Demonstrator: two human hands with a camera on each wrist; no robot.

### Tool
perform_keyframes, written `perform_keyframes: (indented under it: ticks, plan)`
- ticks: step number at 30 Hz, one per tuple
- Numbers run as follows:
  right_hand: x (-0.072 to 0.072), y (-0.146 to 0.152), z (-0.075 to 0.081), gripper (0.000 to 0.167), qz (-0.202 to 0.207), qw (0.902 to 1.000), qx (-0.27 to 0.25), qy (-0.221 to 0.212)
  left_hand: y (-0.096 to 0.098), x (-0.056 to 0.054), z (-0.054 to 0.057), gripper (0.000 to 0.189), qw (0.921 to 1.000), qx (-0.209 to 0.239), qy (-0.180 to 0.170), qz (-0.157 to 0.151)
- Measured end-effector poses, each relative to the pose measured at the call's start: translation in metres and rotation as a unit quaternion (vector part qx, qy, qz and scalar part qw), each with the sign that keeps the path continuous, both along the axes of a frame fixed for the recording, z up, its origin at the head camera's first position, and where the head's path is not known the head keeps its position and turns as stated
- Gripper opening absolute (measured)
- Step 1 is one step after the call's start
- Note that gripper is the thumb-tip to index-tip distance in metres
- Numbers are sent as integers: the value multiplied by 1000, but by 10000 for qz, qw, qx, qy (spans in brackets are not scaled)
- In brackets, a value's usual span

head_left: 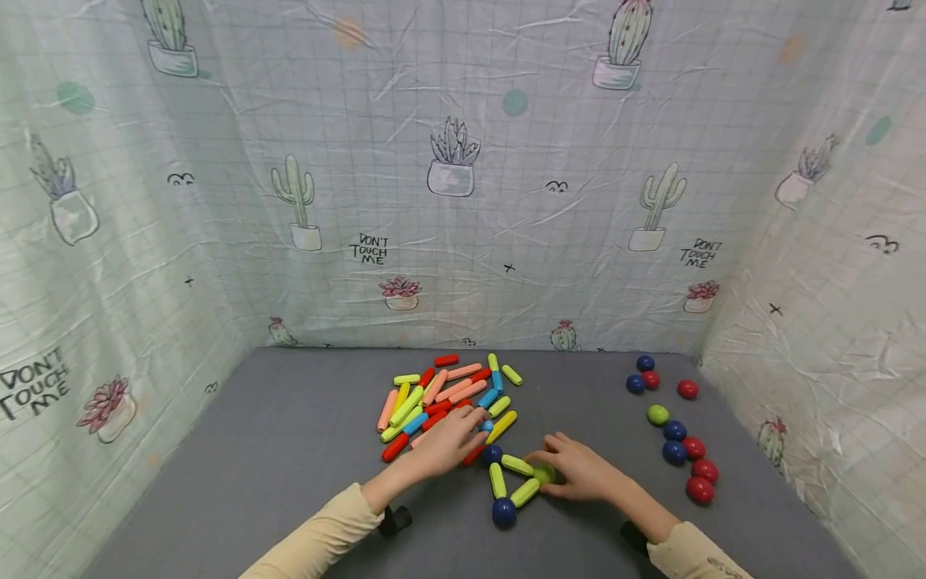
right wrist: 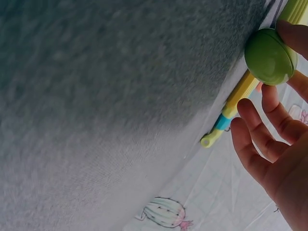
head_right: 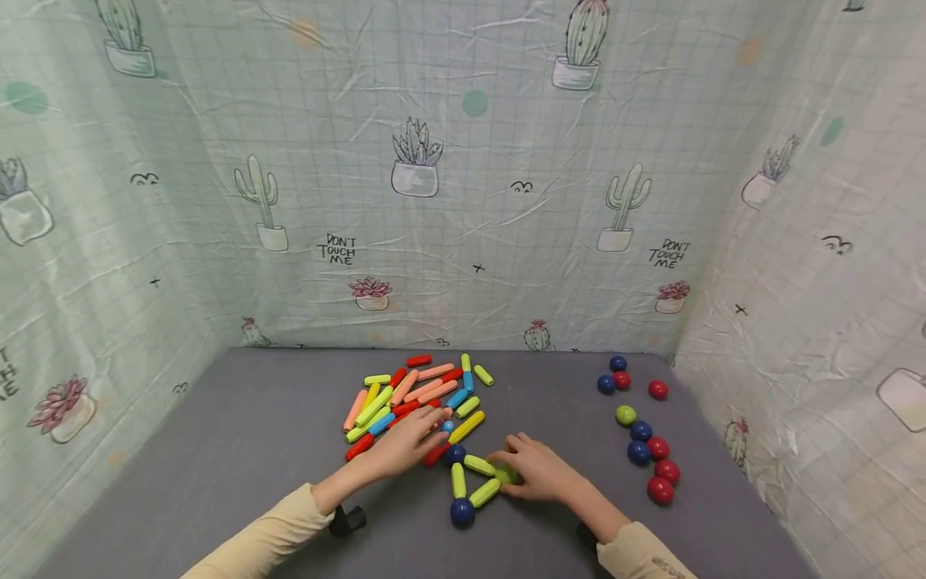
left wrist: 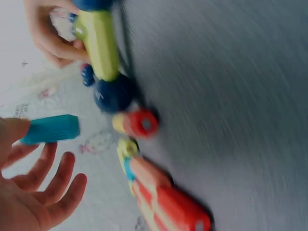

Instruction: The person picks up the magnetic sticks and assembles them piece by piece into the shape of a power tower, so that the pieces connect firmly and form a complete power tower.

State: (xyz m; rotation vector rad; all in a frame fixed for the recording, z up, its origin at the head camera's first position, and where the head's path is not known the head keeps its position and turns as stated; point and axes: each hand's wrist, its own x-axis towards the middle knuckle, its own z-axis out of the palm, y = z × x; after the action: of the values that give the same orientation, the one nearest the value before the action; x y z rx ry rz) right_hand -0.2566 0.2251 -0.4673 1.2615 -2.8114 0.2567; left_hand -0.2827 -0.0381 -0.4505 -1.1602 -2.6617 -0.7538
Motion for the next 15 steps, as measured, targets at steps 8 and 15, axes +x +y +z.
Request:
perform_keyframes:
  ticks: [8, 15]
  plan:
    - [0, -3, -3, 39, 52, 9999, 1, 143, 10, 0, -5, 19, 9846, 1300, -1132, -280]
    - [-5, -9, 5, 41, 40, 9972, -130, -734, 7, -3, -16, 20, 9789, 1380, -1472, -333]
